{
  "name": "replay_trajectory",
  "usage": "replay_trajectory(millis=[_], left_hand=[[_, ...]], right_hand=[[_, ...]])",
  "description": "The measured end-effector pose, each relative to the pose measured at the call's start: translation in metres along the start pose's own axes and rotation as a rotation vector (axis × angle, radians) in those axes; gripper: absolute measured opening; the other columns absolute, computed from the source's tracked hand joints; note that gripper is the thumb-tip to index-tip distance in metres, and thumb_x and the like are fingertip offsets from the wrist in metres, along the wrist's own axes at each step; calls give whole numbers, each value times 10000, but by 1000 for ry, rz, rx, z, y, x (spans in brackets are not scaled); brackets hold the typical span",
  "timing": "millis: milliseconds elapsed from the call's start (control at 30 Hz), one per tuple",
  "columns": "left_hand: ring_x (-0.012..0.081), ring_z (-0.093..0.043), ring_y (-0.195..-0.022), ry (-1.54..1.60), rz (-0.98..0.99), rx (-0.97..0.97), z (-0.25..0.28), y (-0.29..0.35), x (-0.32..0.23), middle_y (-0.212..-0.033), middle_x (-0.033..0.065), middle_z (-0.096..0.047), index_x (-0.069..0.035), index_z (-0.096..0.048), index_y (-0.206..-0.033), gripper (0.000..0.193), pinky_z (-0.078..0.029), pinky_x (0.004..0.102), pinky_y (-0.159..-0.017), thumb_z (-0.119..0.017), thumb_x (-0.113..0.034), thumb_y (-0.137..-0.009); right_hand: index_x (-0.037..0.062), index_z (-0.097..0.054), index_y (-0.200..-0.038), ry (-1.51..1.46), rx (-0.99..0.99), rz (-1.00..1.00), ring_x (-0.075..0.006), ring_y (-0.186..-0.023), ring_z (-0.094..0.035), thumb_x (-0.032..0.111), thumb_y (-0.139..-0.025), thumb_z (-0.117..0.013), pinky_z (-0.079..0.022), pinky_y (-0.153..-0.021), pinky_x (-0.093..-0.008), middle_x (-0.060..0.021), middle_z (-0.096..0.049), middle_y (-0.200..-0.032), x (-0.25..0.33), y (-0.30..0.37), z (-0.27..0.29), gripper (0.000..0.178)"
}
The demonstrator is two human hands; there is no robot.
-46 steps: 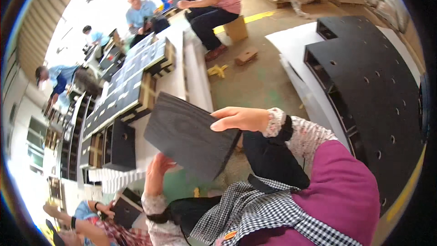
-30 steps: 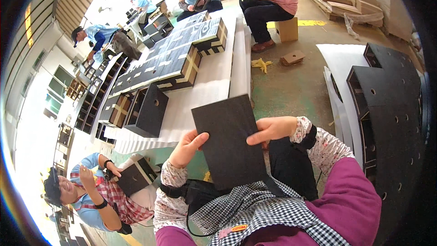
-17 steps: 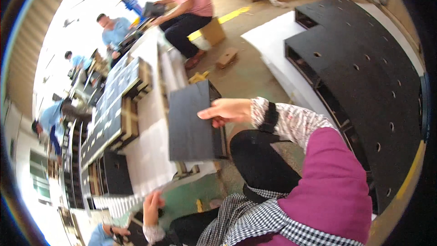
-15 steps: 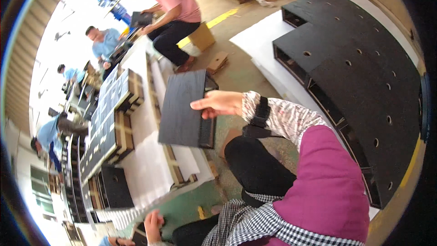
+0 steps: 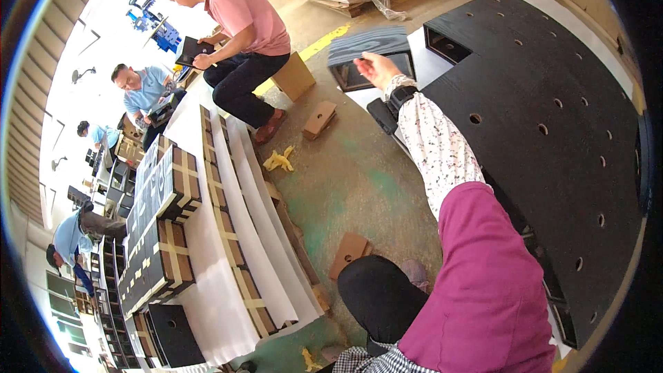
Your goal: The person applies yellow tape to the edges of a small black wooden box. They repeatedly pick up the box, apply tape to different sides, and place it back on the table. The person also handles a piece of cardboard and other wooden components during the process.
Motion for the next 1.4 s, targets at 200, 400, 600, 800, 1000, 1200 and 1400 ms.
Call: replay_trajectory(millis=[200,400,600,800,1000,1200,1400], left_hand=[[99,-556,-768,-166,-17,69,-33,0,-45,-957,35,-605,-48,-559,-1218,312,-465,211,-681,-476,-227,-976],[112,-580,-824,-95,101,18,-41,2,-60,-988,60,-608,-43,-559,-1226,309,-481,222,-711,-501,-200,-966],[164,-580,-824,-190,58,28,-59,6,-82,-1002,101,-598,-41,-568,-1200,312,-480,257,-723,-527,-106,-897],[177,-566,-749,-618,-257,111,-88,11,-127,-984,105,-587,-48,-547,-1208,359,-467,267,-694,-537,-63,-849],[100,-547,-780,-144,4,-85,-70,22,-97,-941,19,-603,-74,-583,-1178,300,-442,231,-662,-535,-253,-942],[175,-563,-911,83,19,-153,-53,-2,-83,-979,131,-600,1,-585,-1112,285,-486,291,-749,-614,-171,-886],[67,-460,-624,144,-415,-206,-16,-46,-111,-706,-8,-531,-39,-592,-834,262,-374,231,-587,-500,-249,-960]], right_hand=[[11,-524,-967,-287,-304,191,-209,-814,-652,57,-884,-566,-557,-709,-284,-129,-635,-913,30,-58,60,103],[7,-521,-1031,-480,-475,331,-194,-858,-642,55,-904,-533,-550,-717,-289,-113,-613,-950,61,-79,115,136],[4,-517,-1069,-432,-524,382,-167,-895,-631,71,-939,-476,-537,-742,-258,-100,-612,-1033,55,-94,150,152],[-57,-429,-1214,-149,-660,495,-101,-1036,-584,90,-997,-307,-525,-785,-176,-81,-591,-1155,80,-87,161,289],[-7,-499,-1101,-455,-617,351,-182,-910,-583,210,-931,-513,-539,-750,-287,-123,-566,-1039,53,-60,119,276],[-10,-483,-993,-312,-173,9,-237,-842,-581,111,-882,-562,-539,-766,-391,-133,-540,-959,-30,-28,-10,183],[41,-531,-1185,120,513,-322,-163,-941,-614,170,-935,-539,-527,-828,-300,-66,-620,-1042,-81,174,-156,281]])
Point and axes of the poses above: each hand's wrist, its own y-axis away from the middle knuckle, its own z-axis out of the back of the hand, x = y × z, the point moved 7 cm from there along -y, towards the middle knuckle
